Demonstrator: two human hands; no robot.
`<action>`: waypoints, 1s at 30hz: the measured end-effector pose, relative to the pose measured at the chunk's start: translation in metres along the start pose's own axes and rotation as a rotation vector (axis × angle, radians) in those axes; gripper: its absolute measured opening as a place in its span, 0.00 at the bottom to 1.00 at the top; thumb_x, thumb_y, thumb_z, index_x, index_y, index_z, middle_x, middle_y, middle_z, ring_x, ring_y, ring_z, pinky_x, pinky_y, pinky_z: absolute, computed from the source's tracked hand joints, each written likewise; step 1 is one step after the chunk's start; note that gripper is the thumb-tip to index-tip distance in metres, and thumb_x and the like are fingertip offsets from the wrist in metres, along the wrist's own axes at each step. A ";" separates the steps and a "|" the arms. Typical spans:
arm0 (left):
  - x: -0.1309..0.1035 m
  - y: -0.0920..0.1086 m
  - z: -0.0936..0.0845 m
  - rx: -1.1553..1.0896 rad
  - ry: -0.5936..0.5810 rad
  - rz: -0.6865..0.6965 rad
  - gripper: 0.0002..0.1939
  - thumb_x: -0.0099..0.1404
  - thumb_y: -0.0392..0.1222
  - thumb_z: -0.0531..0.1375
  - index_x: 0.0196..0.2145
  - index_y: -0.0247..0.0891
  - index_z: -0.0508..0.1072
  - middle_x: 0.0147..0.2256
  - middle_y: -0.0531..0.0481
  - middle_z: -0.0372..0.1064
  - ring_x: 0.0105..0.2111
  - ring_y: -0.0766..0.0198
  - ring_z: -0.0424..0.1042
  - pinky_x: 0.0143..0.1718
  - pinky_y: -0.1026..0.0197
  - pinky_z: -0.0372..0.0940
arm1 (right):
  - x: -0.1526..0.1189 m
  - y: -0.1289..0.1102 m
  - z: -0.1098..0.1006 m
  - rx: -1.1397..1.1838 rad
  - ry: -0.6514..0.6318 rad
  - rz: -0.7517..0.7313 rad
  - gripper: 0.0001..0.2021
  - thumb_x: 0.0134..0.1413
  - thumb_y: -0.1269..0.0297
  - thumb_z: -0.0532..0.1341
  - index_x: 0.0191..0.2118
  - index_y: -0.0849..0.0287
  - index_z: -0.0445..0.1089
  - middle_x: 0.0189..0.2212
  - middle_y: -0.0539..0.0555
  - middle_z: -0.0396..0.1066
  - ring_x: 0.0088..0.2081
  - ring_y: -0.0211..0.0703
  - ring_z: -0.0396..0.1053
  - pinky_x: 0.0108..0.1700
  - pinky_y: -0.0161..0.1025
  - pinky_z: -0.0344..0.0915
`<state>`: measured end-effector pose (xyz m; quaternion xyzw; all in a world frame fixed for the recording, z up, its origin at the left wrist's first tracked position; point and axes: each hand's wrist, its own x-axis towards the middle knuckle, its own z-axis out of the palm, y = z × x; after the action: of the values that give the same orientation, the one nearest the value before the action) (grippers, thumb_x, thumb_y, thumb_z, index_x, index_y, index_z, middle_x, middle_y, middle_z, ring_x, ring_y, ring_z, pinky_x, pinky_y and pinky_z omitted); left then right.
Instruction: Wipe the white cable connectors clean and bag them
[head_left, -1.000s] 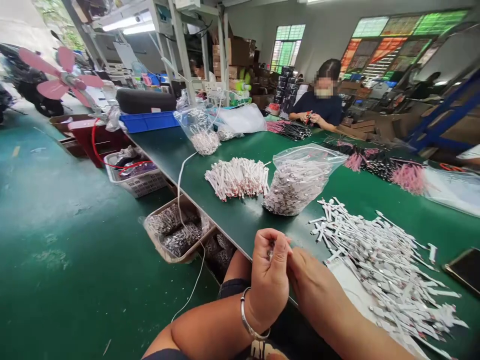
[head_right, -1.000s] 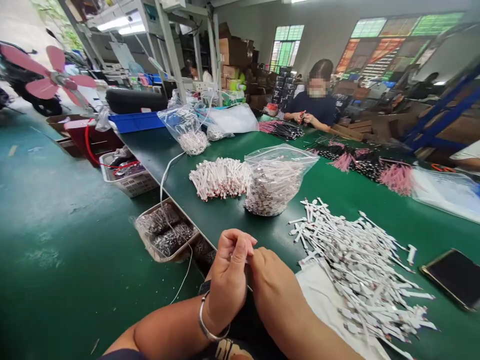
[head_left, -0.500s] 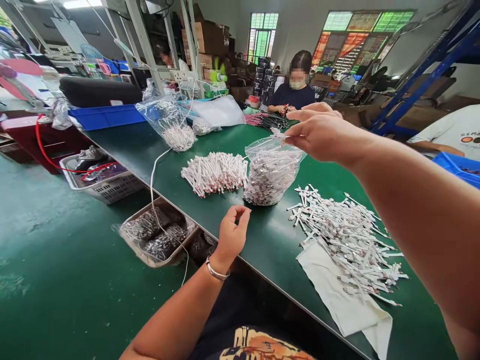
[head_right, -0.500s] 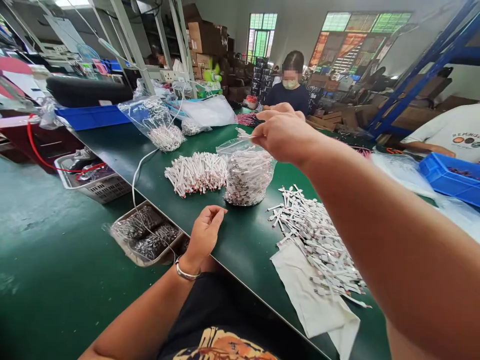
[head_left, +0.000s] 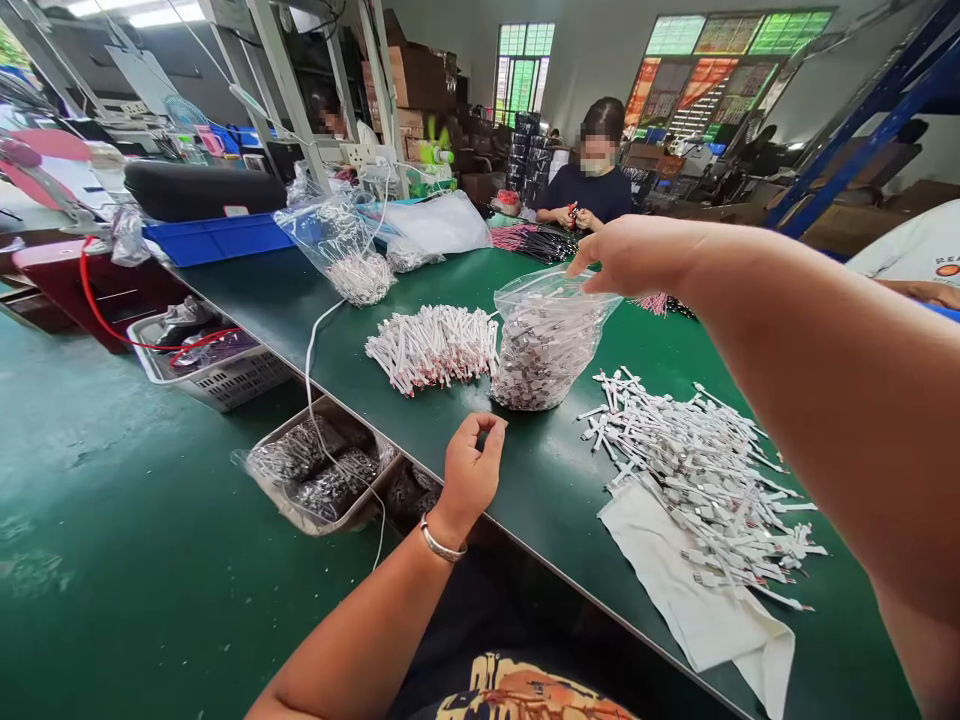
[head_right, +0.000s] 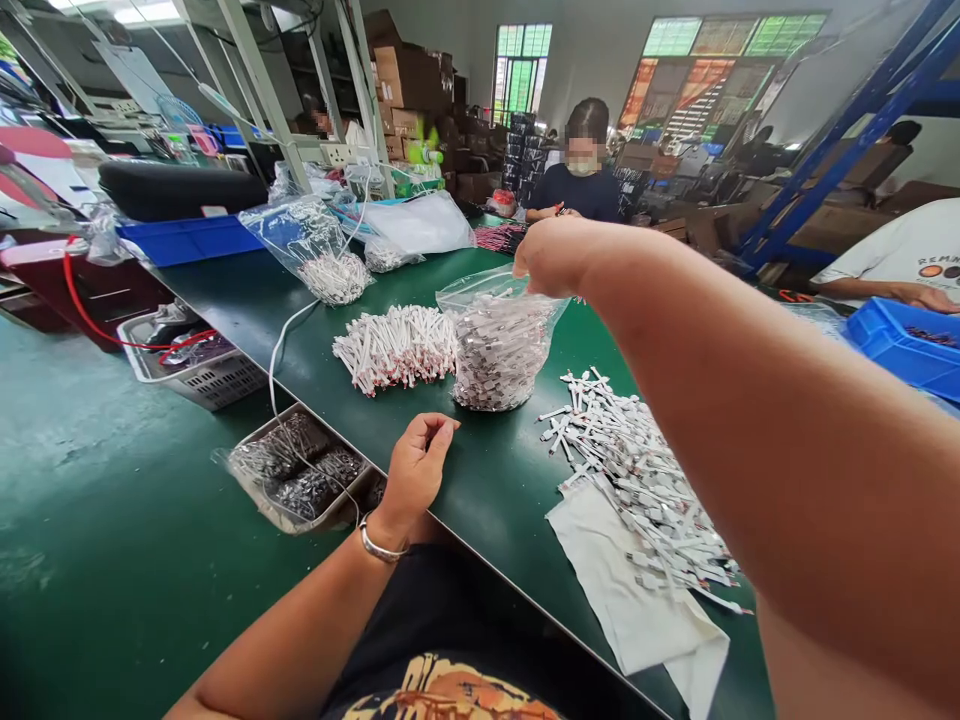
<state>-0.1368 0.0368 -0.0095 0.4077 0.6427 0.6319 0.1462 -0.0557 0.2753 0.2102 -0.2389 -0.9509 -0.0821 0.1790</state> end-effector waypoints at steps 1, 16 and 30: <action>0.000 0.000 0.000 0.005 0.002 0.001 0.10 0.66 0.45 0.55 0.36 0.37 0.70 0.35 0.49 0.71 0.36 0.64 0.69 0.41 0.61 0.62 | -0.004 -0.006 -0.012 -0.050 -0.184 0.029 0.27 0.58 0.52 0.50 0.36 0.73 0.77 0.43 0.57 0.74 0.44 0.38 0.72 0.44 0.37 0.60; -0.001 -0.003 0.007 0.113 0.011 0.051 0.11 0.66 0.46 0.55 0.36 0.37 0.70 0.36 0.48 0.72 0.37 0.63 0.70 0.43 0.61 0.62 | -0.155 0.041 0.059 -0.140 -0.504 0.357 0.07 0.50 0.71 0.62 0.33 0.59 0.78 0.27 0.53 0.77 0.29 0.39 0.72 0.32 0.36 0.63; -0.001 0.001 0.007 0.187 0.042 0.073 0.10 0.66 0.46 0.55 0.35 0.37 0.71 0.36 0.49 0.72 0.36 0.63 0.70 0.43 0.60 0.62 | -0.168 -0.030 0.127 0.009 -0.428 0.065 0.10 0.49 0.79 0.56 0.33 0.66 0.74 0.33 0.66 0.75 0.41 0.54 0.70 0.38 0.42 0.62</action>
<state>-0.1305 0.0408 -0.0107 0.4296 0.6863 0.5826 0.0710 0.0294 0.2082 0.0269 -0.2807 -0.9593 -0.0194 -0.0235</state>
